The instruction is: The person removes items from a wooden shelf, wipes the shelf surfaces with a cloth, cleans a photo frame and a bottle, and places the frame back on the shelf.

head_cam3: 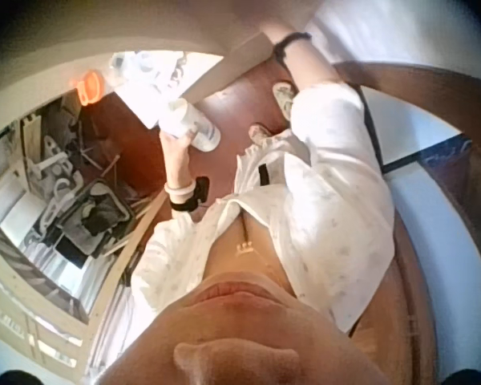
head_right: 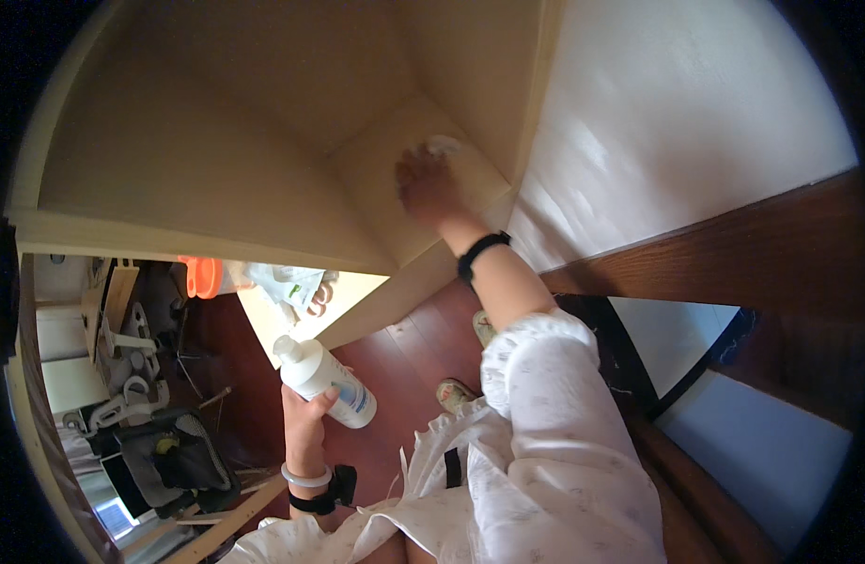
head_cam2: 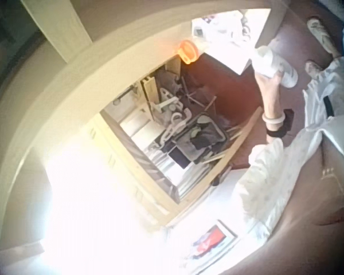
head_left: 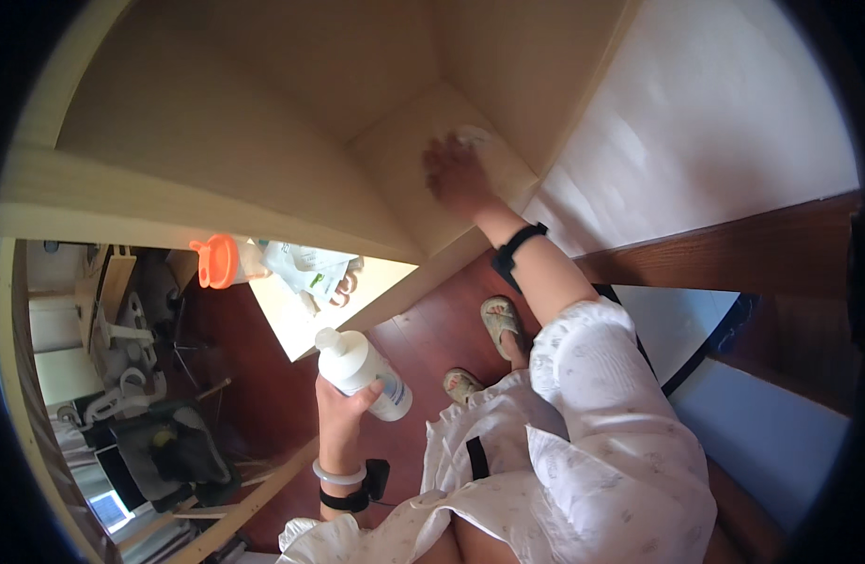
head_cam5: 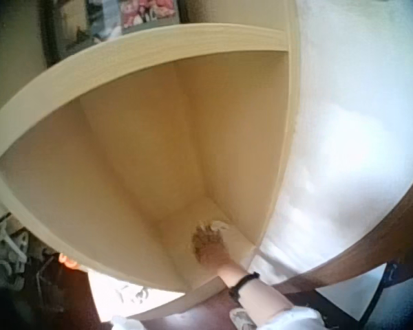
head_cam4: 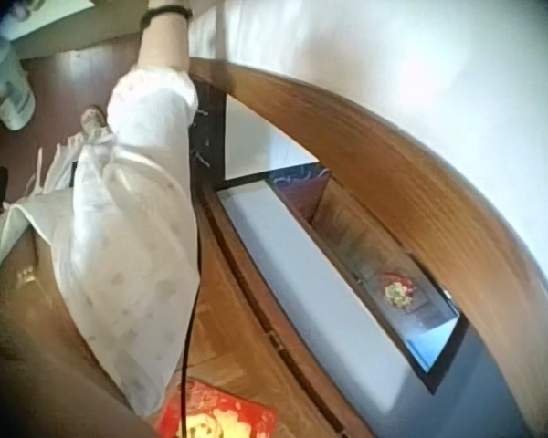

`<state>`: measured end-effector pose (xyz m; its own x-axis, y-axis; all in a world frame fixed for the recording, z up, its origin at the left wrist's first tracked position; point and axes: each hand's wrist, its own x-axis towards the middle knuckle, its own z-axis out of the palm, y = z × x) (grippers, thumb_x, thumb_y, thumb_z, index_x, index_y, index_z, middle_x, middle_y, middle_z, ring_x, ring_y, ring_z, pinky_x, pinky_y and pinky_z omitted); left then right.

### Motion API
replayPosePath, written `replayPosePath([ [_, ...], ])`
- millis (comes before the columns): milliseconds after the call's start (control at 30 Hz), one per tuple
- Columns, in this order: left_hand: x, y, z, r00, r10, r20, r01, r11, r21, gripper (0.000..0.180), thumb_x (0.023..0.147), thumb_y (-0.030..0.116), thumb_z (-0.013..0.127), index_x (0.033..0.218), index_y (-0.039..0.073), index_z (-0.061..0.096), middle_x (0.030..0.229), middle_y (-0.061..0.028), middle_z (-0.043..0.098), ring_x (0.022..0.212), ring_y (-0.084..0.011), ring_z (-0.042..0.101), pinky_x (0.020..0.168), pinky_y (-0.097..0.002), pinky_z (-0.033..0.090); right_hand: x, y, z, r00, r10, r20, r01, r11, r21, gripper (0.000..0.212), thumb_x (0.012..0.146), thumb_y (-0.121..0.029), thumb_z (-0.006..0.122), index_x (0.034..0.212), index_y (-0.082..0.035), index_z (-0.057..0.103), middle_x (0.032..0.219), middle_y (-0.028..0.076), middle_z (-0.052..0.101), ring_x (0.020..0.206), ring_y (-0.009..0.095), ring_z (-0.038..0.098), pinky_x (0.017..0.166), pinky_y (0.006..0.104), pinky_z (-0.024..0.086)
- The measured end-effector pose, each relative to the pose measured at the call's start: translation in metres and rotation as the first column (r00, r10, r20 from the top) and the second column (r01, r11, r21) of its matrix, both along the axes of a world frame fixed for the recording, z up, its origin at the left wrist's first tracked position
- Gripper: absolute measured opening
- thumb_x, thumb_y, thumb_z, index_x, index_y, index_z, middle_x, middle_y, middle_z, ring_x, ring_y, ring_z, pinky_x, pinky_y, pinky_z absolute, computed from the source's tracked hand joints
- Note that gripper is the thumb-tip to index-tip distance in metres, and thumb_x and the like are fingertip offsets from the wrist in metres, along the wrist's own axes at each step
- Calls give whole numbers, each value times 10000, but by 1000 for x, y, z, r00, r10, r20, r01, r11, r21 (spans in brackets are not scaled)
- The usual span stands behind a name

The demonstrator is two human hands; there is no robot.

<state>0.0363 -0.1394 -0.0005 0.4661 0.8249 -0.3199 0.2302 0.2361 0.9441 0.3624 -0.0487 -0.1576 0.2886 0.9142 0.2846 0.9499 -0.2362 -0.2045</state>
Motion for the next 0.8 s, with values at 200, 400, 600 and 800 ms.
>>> replayPosePath([
  [200,2,-3,7,993,74,-93,-69,996,57,649,616,338,734,1106,-19,501,887,-123,615,837,-243,629,742,-360,496,-41,80,12,726,454,-517,-315,888,336,395,879,-198,474,1241,-41,458,1195,251,534,1094,379,527,944,449,397],
  [400,6,-2,3,998,51,-42,-50,998,33,656,621,343,726,1109,-28,492,891,-129,619,840,-241,628,746,-362,494,-34,67,2,686,369,-627,-264,929,258,358,864,-144,482,1201,-31,446,1096,285,569,998,399,566,932,434,409],
  [600,1,-2,9,996,88,32,-88,996,-14,496,629,164,694,1057,-16,519,898,-100,614,819,-198,609,744,-326,490,-45,-31,-12,900,431,-66,-424,900,107,452,887,-217,446,1311,-63,410,1320,117,476,1228,249,446,1005,550,286],
  [800,6,-3,1,999,34,26,-35,999,20,653,627,319,754,1117,-29,498,893,-122,617,837,-243,633,743,-361,501,41,-28,14,959,31,281,6,991,-133,435,881,-269,454,1252,-44,486,1342,124,458,1249,272,416,1047,516,253],
])
